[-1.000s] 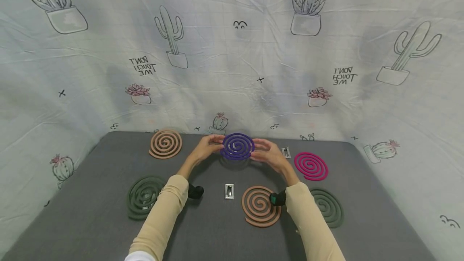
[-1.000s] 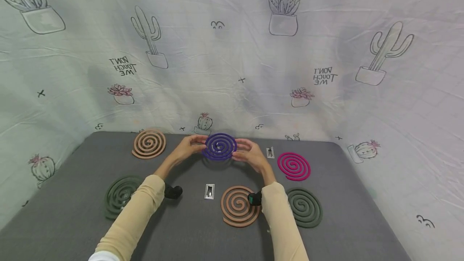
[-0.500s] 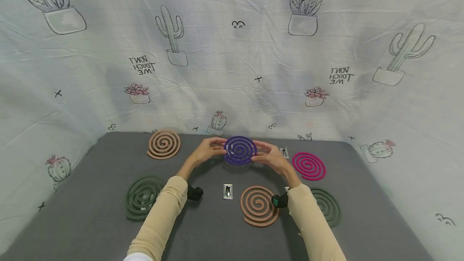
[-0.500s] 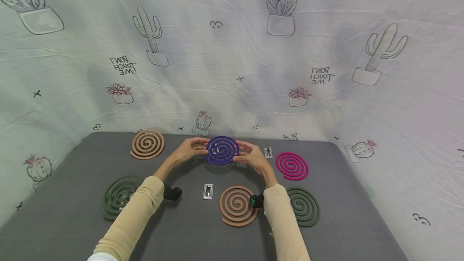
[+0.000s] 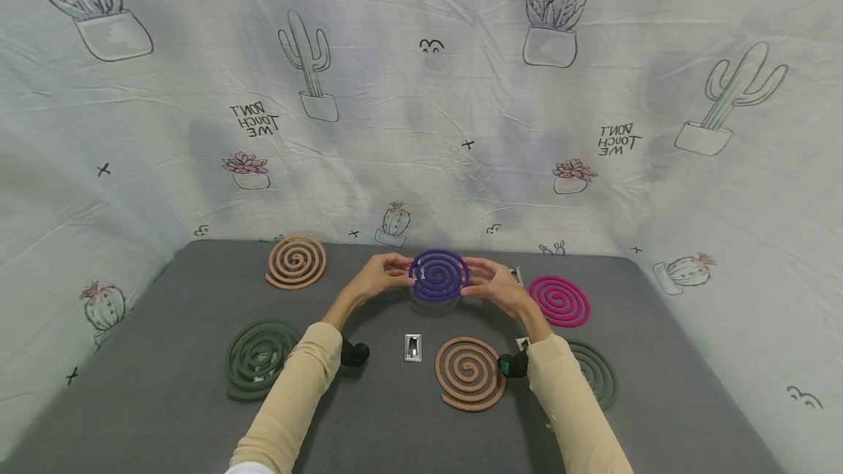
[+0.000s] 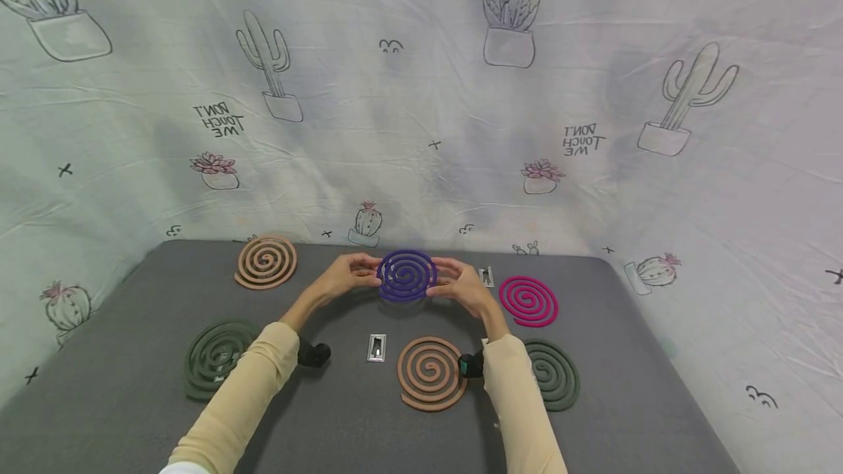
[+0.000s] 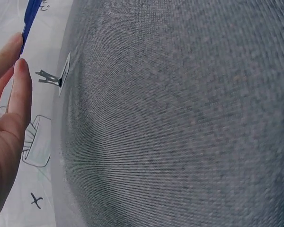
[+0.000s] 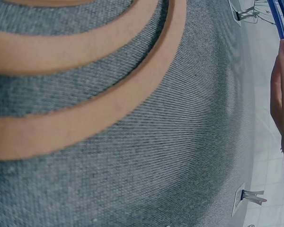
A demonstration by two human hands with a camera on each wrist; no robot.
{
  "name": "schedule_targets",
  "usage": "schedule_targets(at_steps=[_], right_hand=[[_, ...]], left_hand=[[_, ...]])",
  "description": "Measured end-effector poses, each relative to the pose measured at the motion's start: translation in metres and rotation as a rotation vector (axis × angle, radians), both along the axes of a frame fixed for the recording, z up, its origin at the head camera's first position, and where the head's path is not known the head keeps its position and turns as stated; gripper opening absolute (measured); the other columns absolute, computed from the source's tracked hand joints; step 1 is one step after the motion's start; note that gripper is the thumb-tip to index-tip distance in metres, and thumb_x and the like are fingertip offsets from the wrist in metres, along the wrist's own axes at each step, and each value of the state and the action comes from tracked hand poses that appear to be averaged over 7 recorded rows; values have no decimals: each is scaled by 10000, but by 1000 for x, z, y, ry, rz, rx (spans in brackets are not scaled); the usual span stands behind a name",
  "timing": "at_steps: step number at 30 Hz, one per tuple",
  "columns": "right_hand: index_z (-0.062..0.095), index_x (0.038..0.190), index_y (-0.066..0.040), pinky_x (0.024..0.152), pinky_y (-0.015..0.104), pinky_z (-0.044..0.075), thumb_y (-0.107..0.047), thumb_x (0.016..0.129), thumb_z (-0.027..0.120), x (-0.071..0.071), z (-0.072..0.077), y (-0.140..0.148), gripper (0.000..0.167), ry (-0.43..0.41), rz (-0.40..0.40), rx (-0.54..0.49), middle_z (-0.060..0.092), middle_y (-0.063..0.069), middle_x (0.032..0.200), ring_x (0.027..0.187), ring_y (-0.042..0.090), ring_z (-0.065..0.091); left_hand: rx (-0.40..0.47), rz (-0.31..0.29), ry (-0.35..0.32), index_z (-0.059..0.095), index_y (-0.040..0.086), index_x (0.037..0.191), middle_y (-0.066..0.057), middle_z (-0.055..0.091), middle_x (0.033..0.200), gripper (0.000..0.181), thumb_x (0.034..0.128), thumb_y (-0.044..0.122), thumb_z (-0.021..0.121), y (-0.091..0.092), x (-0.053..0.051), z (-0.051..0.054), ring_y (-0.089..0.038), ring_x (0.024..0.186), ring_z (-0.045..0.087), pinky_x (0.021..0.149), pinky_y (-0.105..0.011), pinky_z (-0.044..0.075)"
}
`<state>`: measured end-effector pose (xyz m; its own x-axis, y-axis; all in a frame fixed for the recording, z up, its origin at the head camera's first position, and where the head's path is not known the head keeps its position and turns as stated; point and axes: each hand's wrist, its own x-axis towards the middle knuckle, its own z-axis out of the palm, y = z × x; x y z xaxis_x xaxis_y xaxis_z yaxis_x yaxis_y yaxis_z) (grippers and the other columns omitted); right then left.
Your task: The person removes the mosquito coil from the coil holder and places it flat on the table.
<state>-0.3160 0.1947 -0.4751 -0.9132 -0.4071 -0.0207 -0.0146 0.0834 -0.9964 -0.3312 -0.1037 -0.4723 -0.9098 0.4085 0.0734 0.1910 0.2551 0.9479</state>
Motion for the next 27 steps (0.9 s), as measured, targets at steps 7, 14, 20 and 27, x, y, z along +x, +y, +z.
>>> schedule_targets(at_steps=[7,14,20,27], right_hand=[[356,1628,135,986,258,638,167,969,679,0,0,1,735,-6,-1,16,313,396,1702,1443,492,561],[358,1593,167,967,265,648,174,972,666,8,-2,4,693,-15,-9,-12,388,416,1651,1193,198,726],[424,1558,194,993,280,642,139,977,688,34,-5,0,640,7,-62,16,492,403,1585,1202,174,731],[471,1546,178,1002,251,622,85,971,733,67,-1,-3,639,30,-115,72,503,382,1589,1422,450,613]], left_hand=[[-7,-40,-16,541,-164,1479,-364,578,1479,528,990,-106,731,0,0,0,-493,1353,646,1052,-370,629],[-11,-66,32,555,-157,1493,-355,600,1492,566,969,-105,760,0,4,-1,-430,1270,710,966,-282,639],[-27,-89,55,608,-158,1435,-329,609,1513,516,956,-90,785,-5,19,1,-412,1246,730,960,-302,648],[-57,-122,63,589,-150,1464,-338,645,1433,558,953,-69,798,-6,39,4,-470,1253,717,1001,-397,654]])
